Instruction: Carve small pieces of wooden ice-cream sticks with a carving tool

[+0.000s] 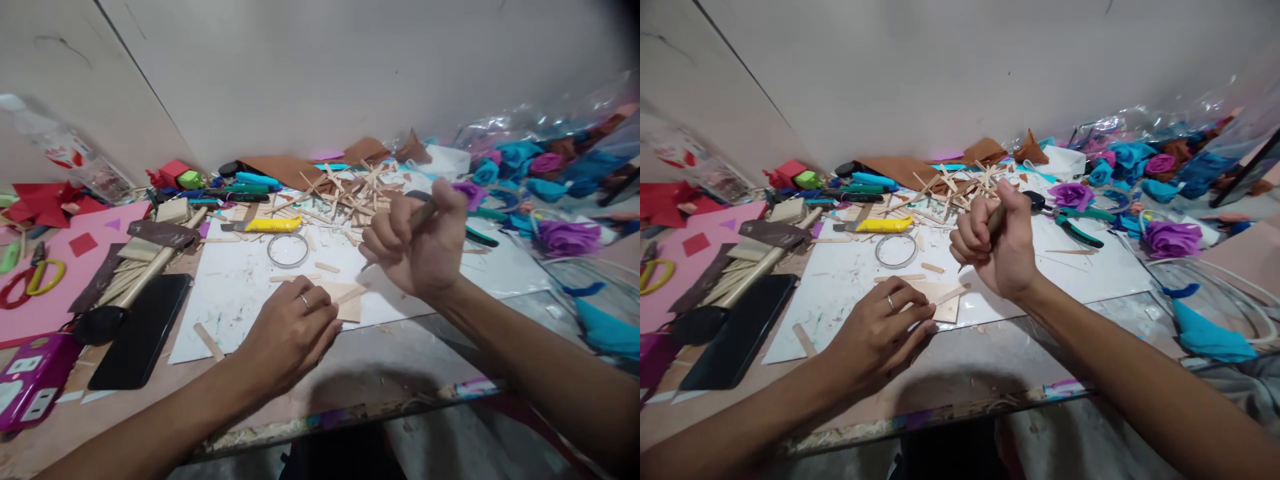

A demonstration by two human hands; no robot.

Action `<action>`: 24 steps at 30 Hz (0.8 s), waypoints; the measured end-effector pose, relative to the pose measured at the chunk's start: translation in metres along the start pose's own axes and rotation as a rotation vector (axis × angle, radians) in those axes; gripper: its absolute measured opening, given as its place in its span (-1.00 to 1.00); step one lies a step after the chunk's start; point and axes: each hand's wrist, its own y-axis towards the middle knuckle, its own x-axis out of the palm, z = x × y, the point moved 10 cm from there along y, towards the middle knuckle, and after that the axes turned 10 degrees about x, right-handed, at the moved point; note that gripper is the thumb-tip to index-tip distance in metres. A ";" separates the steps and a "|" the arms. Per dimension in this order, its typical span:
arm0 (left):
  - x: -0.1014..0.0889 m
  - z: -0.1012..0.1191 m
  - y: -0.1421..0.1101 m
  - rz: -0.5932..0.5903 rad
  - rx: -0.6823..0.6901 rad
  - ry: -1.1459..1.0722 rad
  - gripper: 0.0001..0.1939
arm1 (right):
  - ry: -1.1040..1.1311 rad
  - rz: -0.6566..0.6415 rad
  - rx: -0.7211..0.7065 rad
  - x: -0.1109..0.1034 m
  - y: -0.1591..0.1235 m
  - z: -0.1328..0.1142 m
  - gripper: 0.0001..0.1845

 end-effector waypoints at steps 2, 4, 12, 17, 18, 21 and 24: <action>-0.001 0.000 -0.001 0.007 0.007 -0.017 -0.88 | -0.002 0.040 0.005 -0.004 0.001 0.003 -0.20; -0.001 -0.002 -0.002 0.014 0.010 -0.040 -0.88 | -0.014 0.041 0.033 -0.003 0.001 0.011 -0.24; -0.006 -0.003 -0.006 0.058 0.072 -0.127 -0.79 | 0.015 -0.064 0.117 0.011 -0.002 0.026 -0.27; -0.005 -0.002 -0.004 0.053 0.087 -0.115 -0.81 | 0.032 -0.153 0.185 0.019 -0.003 0.034 -0.25; -0.005 -0.002 -0.004 0.048 0.089 -0.112 -0.82 | 0.024 -0.163 0.204 0.020 -0.003 0.036 -0.24; -0.004 -0.004 -0.004 0.036 0.088 -0.095 -0.84 | -0.006 -0.171 0.249 0.021 -0.004 0.041 -0.23; -0.007 -0.004 -0.005 0.036 0.096 -0.048 -0.82 | -0.023 -0.181 0.270 0.022 -0.006 0.043 -0.25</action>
